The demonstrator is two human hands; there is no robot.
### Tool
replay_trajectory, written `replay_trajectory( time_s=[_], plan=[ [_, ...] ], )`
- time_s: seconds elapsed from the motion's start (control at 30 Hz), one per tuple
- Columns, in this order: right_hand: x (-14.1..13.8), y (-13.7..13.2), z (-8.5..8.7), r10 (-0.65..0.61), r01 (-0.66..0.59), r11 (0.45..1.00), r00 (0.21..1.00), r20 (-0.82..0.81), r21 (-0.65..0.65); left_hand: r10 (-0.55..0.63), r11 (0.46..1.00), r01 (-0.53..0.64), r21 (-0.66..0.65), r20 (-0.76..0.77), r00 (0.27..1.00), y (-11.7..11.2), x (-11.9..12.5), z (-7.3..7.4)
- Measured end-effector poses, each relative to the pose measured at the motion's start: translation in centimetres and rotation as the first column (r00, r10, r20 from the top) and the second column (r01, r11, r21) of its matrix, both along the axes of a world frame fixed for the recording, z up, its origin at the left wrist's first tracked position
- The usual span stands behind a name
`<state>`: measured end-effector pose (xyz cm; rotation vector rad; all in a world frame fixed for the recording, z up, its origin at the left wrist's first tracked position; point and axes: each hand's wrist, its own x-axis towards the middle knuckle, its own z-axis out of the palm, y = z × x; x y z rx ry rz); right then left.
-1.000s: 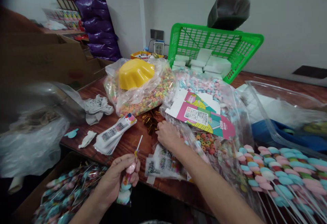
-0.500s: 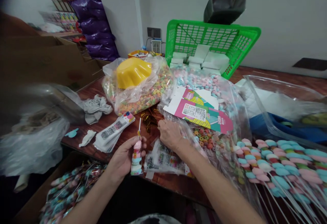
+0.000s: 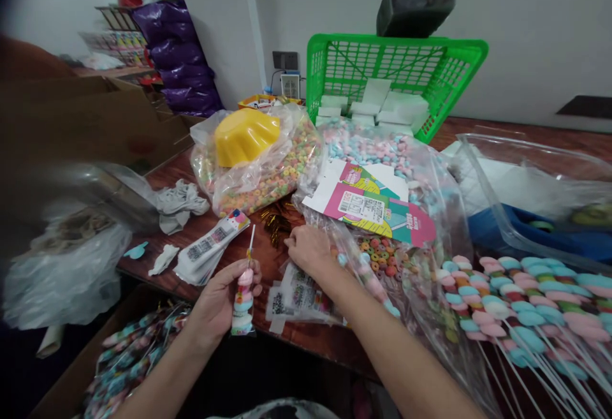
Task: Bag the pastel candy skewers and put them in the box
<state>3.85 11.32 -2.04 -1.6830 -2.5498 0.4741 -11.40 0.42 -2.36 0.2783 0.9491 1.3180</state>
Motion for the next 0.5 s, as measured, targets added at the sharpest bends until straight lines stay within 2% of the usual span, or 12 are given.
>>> replay_trajectory(
  time_s=[0.1, 0.23, 0.37, 0.5],
  plan=[
    [-1.3, 0.5, -0.3, -0.044, 0.044, 0.998, 0.999, 0.007, -0.050, -0.014, 1.000, 0.014, -0.015, 0.017, 1.000, 0.1, 0.5, -0.3],
    [-2.1, 1.2, -0.3, -0.042, 0.038, 0.997, 0.997, -0.061, -0.065, -0.016, 1.000, 0.016, -0.009, 0.018, 1.000, 0.5, 0.5, -0.5],
    [-1.0, 2.2, -0.5, -0.009, 0.009, 1.000, 0.974, -0.224, -0.002, 0.022, 1.000, -0.022, 0.019, 0.001, 1.000, 1.0, -0.3, -0.3],
    [1.0, 3.0, -0.7, 0.012, 0.012, 0.998, 0.915, -0.403, 0.056, 0.013, 0.999, -0.012, 0.048, -0.029, 0.999, 1.6, -0.8, 0.1]
  ],
)
